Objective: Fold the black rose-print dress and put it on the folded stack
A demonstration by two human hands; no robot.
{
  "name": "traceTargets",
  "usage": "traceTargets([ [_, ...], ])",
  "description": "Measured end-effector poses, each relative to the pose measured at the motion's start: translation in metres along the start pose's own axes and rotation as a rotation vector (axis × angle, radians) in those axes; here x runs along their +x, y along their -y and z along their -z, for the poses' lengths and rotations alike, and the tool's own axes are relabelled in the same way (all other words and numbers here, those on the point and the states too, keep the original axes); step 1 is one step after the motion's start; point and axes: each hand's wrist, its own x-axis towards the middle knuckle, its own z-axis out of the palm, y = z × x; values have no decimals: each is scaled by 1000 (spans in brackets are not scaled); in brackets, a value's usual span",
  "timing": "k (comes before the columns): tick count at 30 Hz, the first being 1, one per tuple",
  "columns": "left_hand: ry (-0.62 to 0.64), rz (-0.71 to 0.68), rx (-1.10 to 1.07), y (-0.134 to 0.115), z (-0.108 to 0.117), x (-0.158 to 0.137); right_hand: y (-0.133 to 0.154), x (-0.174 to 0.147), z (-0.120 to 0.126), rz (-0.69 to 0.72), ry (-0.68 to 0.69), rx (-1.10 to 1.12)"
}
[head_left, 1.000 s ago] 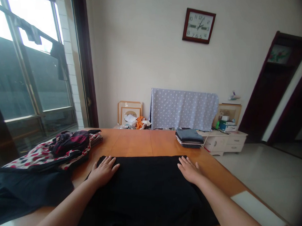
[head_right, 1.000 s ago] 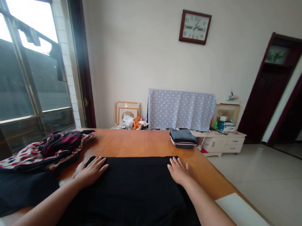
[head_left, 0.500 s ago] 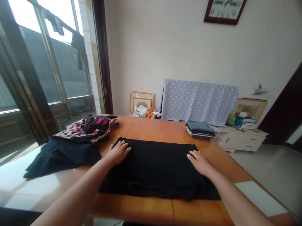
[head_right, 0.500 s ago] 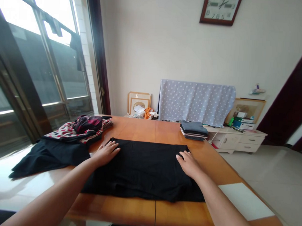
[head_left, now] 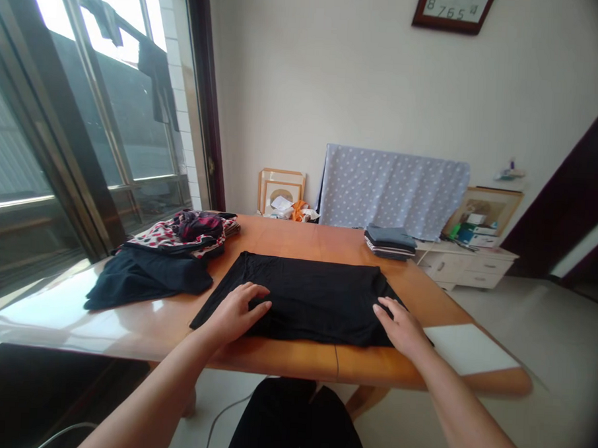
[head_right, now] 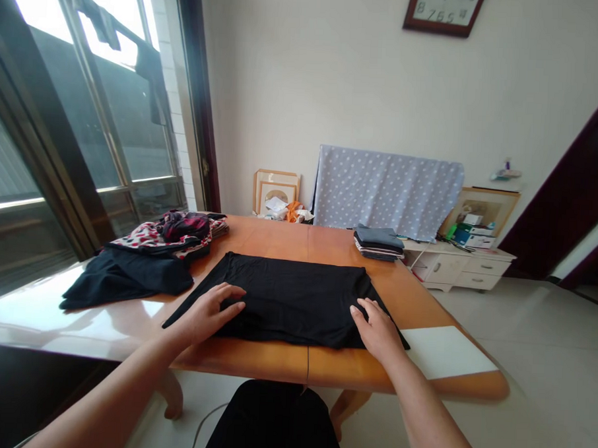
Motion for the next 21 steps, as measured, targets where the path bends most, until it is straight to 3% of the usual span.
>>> traceTargets([
  [9,100,-80,9,0,-3,-21,25,-24,12,-28,72,-53],
  [16,185,-117,-105,-2,8,-30,17,-20,6,-86,64,-121],
  [18,175,-91,-135,-3,11,-30,13,-18,5,-89,66,-87],
  [21,56,25,-149,-2,14,-26,9,-16,5,-114,63,20],
])
